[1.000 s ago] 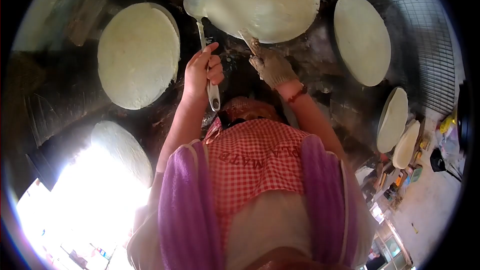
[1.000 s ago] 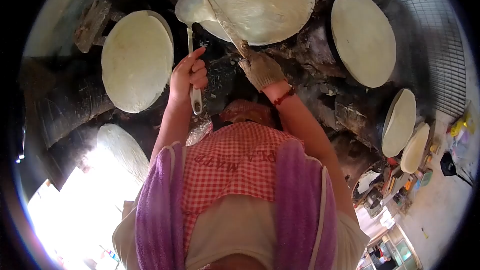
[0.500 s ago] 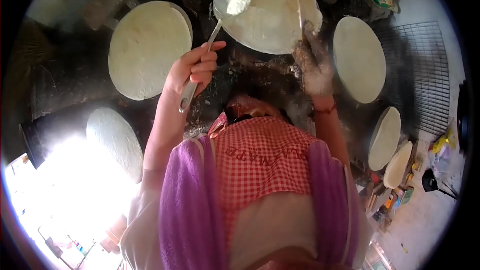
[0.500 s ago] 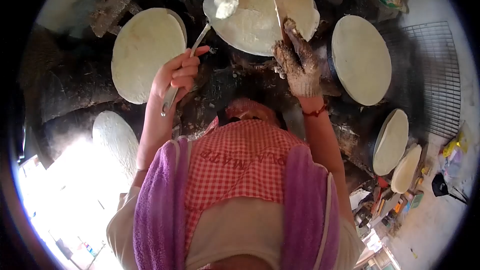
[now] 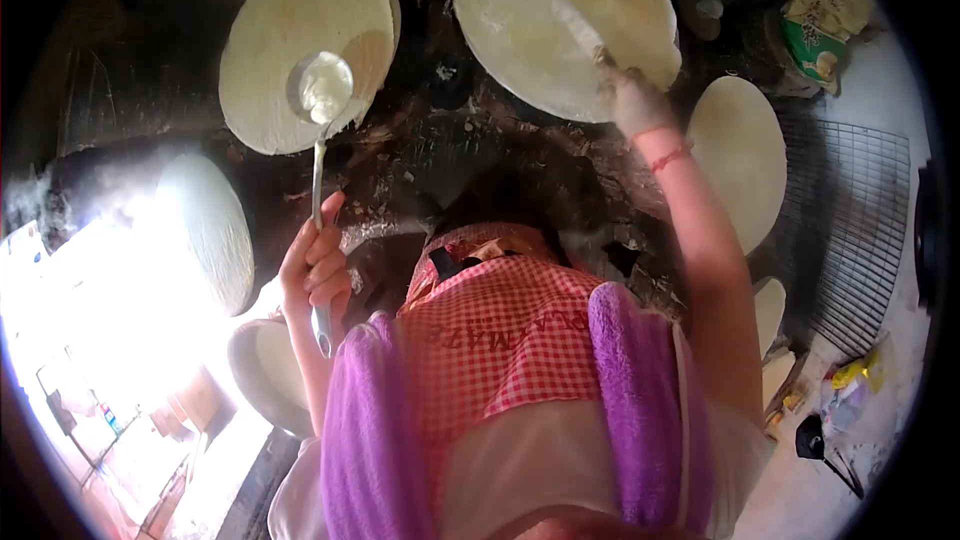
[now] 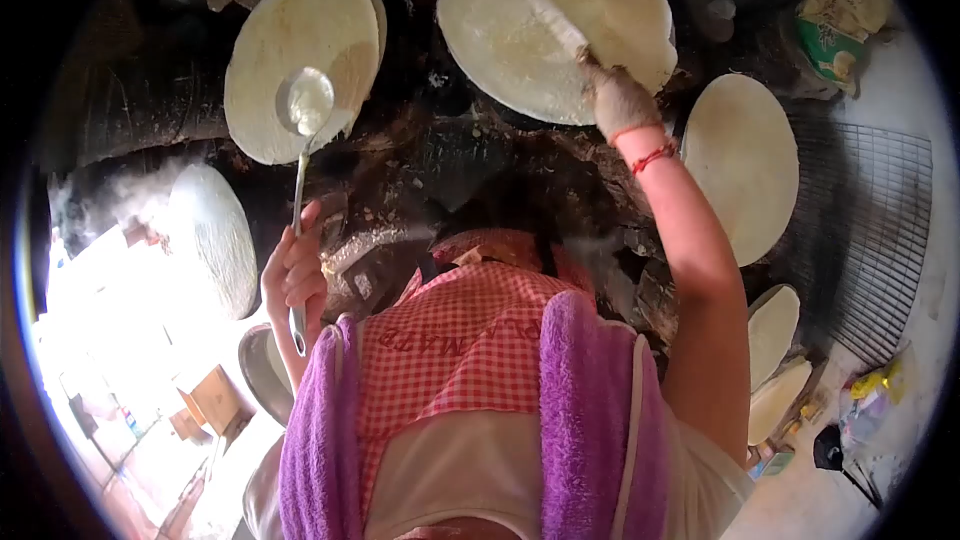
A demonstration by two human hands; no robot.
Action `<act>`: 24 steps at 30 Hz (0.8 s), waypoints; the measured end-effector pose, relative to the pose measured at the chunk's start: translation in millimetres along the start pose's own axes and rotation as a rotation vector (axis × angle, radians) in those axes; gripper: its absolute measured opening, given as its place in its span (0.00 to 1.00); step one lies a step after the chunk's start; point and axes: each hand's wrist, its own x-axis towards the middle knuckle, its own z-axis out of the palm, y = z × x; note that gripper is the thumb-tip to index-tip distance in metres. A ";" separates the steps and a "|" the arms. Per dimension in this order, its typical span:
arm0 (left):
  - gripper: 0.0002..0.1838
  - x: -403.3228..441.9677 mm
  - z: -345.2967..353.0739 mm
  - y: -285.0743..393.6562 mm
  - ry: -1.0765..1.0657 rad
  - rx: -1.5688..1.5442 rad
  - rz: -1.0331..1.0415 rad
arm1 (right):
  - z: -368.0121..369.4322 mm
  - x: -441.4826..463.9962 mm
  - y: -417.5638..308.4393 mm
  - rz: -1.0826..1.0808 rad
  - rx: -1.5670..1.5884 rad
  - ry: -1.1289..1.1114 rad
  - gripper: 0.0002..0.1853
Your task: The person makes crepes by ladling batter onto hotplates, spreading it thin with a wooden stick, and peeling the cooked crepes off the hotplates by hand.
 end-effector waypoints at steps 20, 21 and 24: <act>0.24 -106.8 -20.7 84.7 0.040 -0.024 0.135 | 80.3 -170.4 -14.6 0.385 0.050 0.295 0.21; 0.24 -108.7 -28.2 90.1 0.042 -0.034 0.144 | 86.3 -183.4 -10.5 0.329 0.015 0.405 0.21; 0.23 -118.5 -45.0 109.5 0.102 -0.013 0.242 | 106.7 -195.3 -26.9 0.495 0.497 0.442 0.21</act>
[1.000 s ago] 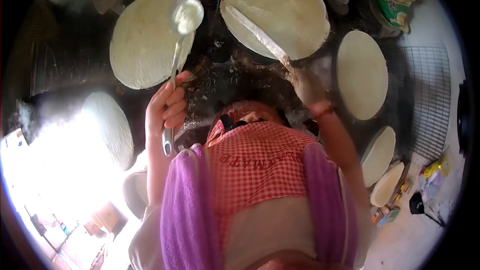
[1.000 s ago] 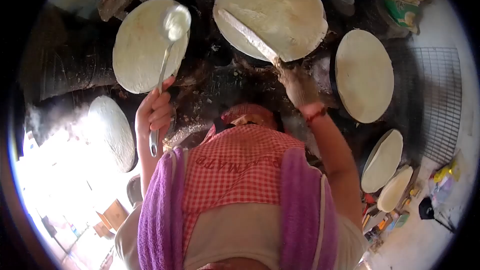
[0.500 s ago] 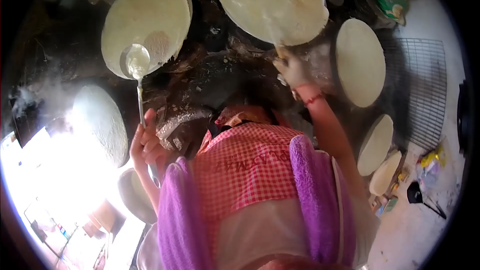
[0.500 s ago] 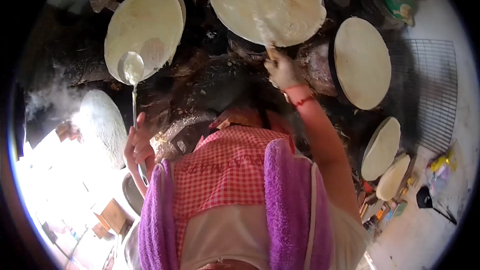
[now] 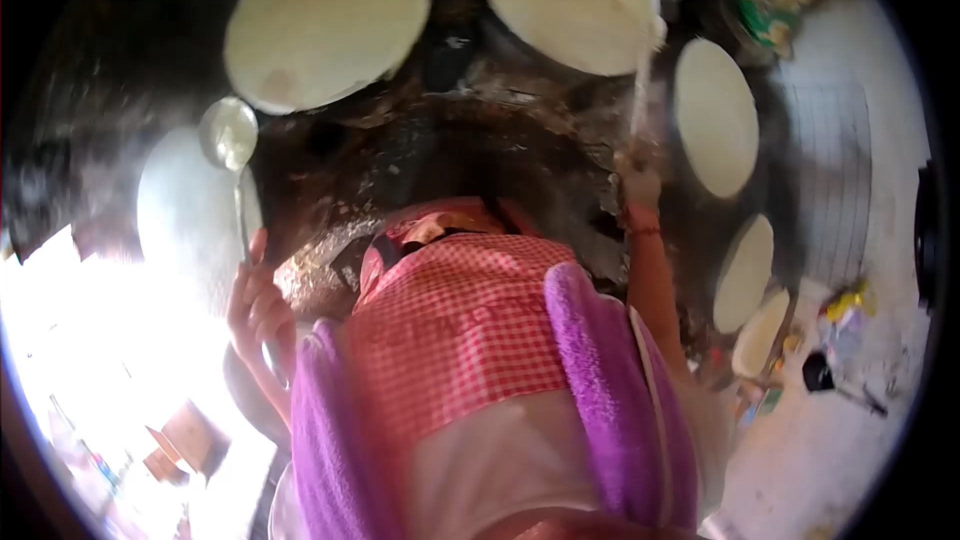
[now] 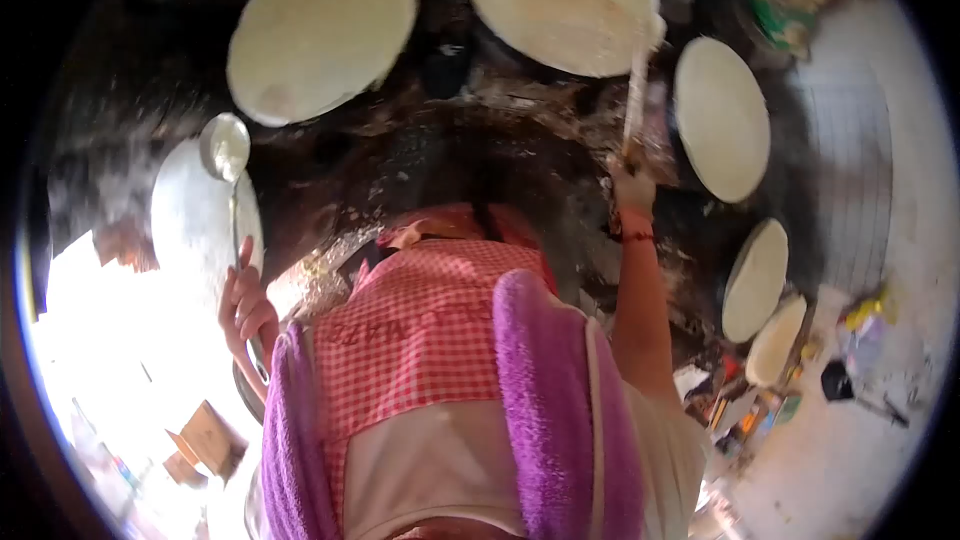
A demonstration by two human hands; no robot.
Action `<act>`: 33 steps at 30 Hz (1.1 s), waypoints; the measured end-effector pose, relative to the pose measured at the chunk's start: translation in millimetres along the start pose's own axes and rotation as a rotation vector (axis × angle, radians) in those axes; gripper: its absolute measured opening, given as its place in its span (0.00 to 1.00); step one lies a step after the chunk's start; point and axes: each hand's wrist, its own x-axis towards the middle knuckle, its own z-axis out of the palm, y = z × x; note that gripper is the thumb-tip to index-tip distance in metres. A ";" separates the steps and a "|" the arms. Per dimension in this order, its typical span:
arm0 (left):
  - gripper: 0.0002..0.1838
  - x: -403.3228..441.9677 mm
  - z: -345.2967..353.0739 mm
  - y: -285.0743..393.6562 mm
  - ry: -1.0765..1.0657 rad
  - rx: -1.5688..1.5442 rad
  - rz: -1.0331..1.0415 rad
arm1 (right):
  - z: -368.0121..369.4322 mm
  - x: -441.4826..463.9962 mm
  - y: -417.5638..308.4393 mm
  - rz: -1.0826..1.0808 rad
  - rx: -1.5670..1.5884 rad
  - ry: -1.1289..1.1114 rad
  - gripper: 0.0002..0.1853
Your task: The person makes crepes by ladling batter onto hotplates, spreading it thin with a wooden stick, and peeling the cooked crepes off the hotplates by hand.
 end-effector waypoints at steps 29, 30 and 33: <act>0.26 -72.5 15.5 -73.6 -0.136 -0.416 0.440 | 251.0 232.8 -293.7 -0.168 0.284 -0.758 0.29; 0.26 -71.9 15.7 -73.0 -0.127 -0.423 0.453 | 244.4 221.4 -303.8 -0.175 0.184 -0.825 0.33; 0.25 -69.2 15.9 -72.9 -0.059 -0.367 0.474 | 232.0 182.9 -319.5 -0.099 0.466 -0.742 0.29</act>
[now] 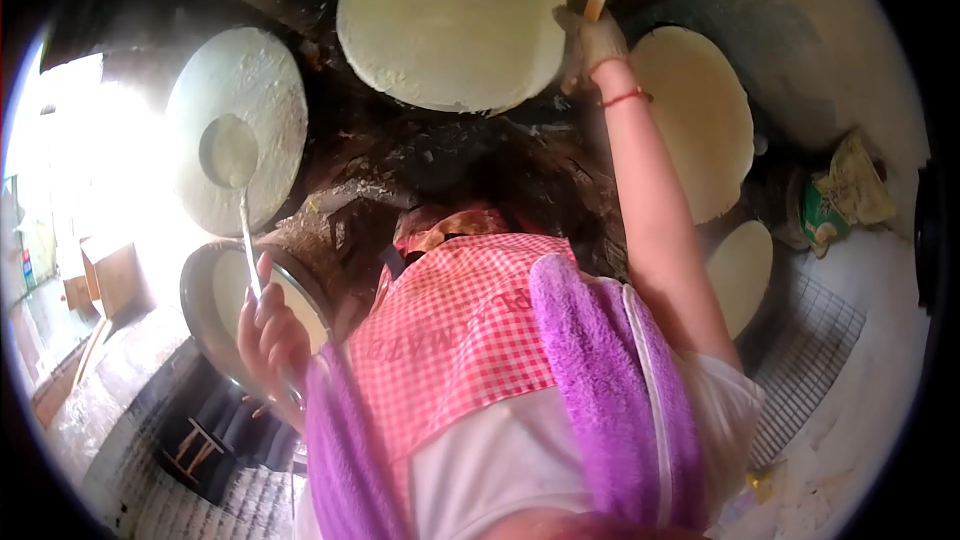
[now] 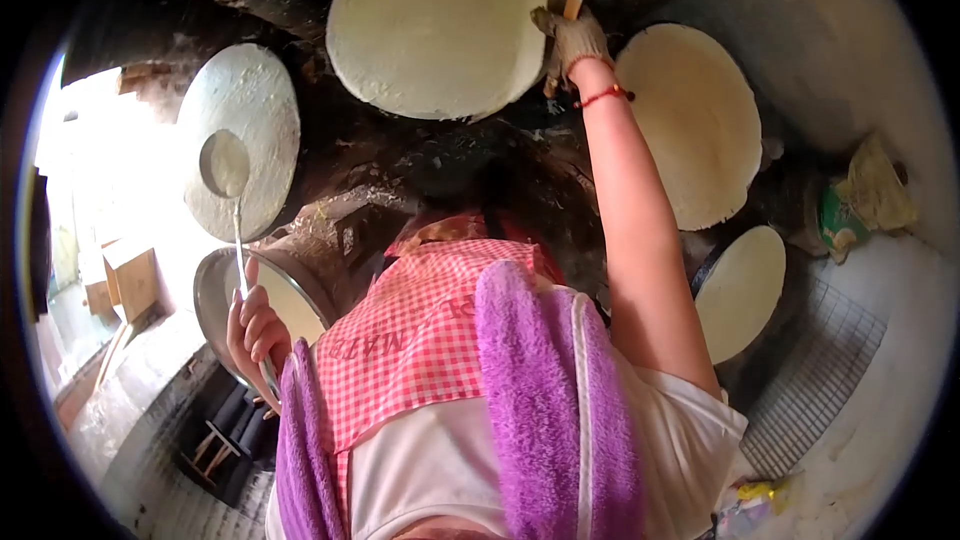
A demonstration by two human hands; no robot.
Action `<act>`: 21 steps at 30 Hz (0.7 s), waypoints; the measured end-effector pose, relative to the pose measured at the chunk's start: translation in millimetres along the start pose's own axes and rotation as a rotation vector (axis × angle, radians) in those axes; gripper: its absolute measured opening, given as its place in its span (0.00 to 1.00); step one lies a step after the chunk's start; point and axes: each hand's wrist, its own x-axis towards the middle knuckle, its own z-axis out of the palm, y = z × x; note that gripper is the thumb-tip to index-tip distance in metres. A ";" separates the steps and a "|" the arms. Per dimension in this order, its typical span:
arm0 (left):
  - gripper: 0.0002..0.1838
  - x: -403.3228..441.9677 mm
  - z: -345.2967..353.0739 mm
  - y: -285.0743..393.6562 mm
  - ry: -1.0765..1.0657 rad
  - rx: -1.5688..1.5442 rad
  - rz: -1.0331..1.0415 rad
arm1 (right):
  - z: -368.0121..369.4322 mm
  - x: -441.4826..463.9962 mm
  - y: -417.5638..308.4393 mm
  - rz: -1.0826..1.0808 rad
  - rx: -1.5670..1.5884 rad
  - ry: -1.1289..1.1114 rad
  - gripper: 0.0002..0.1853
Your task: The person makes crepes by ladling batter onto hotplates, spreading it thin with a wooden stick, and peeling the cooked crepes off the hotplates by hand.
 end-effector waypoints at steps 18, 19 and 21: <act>0.24 2.5 -15.0 59.7 -0.057 0.467 0.018 | 3.4 -69.0 -44.5 0.212 0.051 0.080 0.20; 0.25 5.3 -14.6 64.7 0.067 0.300 -0.055 | 2.4 -77.8 -41.5 0.131 0.117 0.140 0.21; 0.24 6.1 -33.4 82.6 0.019 0.227 -0.118 | 2.9 -75.9 -24.3 -0.010 0.134 0.277 0.13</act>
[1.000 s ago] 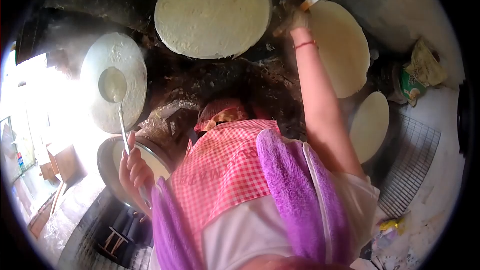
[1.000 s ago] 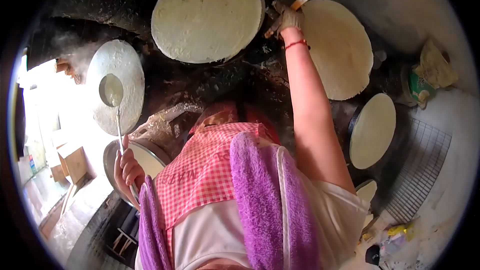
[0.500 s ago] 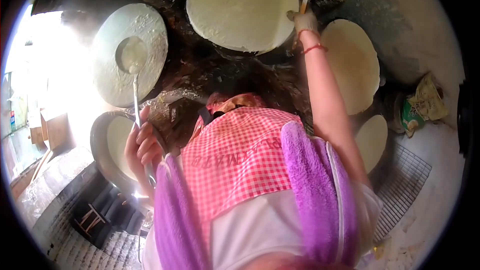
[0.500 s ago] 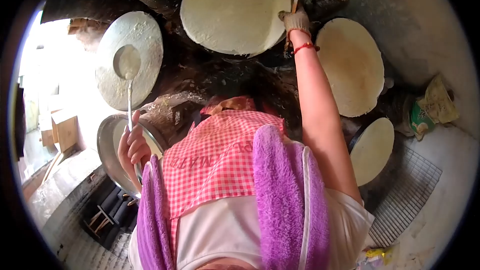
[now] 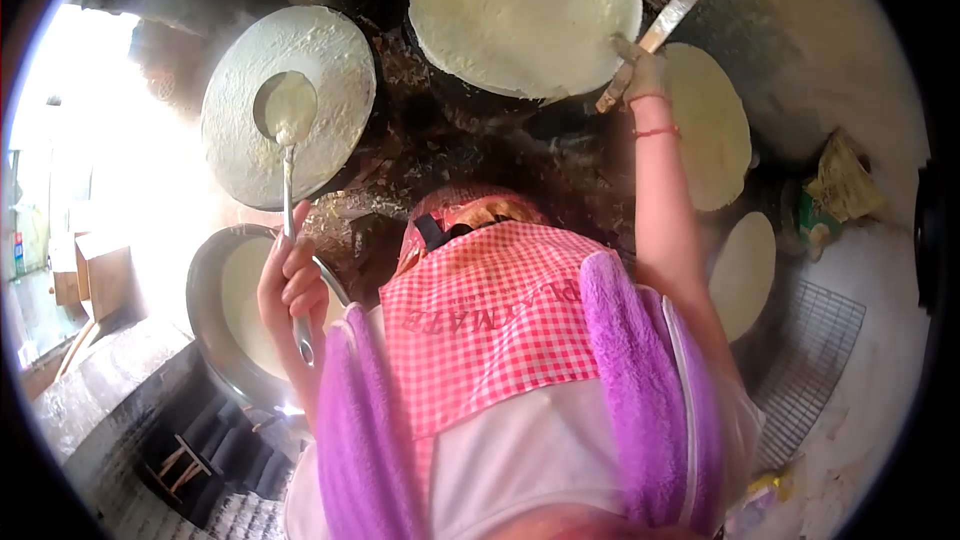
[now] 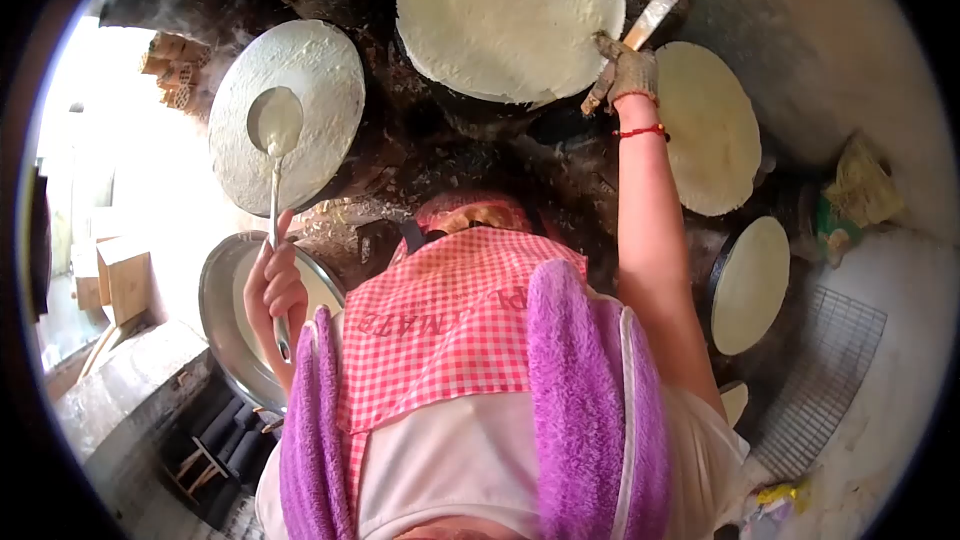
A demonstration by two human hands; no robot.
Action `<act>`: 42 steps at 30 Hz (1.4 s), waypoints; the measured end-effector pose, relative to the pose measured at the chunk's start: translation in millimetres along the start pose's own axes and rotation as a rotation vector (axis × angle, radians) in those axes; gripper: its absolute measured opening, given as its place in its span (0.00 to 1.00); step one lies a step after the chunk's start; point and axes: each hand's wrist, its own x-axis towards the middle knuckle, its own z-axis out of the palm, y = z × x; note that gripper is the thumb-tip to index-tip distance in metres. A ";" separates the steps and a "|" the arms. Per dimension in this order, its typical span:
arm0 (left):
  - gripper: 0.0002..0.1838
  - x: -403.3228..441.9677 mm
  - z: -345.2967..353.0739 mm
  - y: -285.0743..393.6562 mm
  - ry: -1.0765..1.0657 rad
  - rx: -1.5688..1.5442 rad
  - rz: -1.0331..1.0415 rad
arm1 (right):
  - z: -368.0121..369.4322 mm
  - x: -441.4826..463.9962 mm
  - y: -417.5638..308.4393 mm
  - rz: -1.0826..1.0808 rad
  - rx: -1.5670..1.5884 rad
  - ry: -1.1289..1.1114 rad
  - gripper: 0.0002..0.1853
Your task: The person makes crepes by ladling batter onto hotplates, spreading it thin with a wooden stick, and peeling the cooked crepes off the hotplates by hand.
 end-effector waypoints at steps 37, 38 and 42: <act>0.28 -160.0 -3.5 -504.5 -0.009 0.446 -1.535 | -986.5 -832.1 175.2 0.783 -1.191 1.192 0.21; 0.29 -160.1 -3.1 -513.0 -0.043 0.448 -1.588 | -978.0 -819.8 194.8 0.847 -1.262 1.169 0.21; 0.30 -185.6 1.3 -541.8 0.032 0.359 -1.578 | -931.6 -759.7 261.8 1.048 -1.642 1.059 0.19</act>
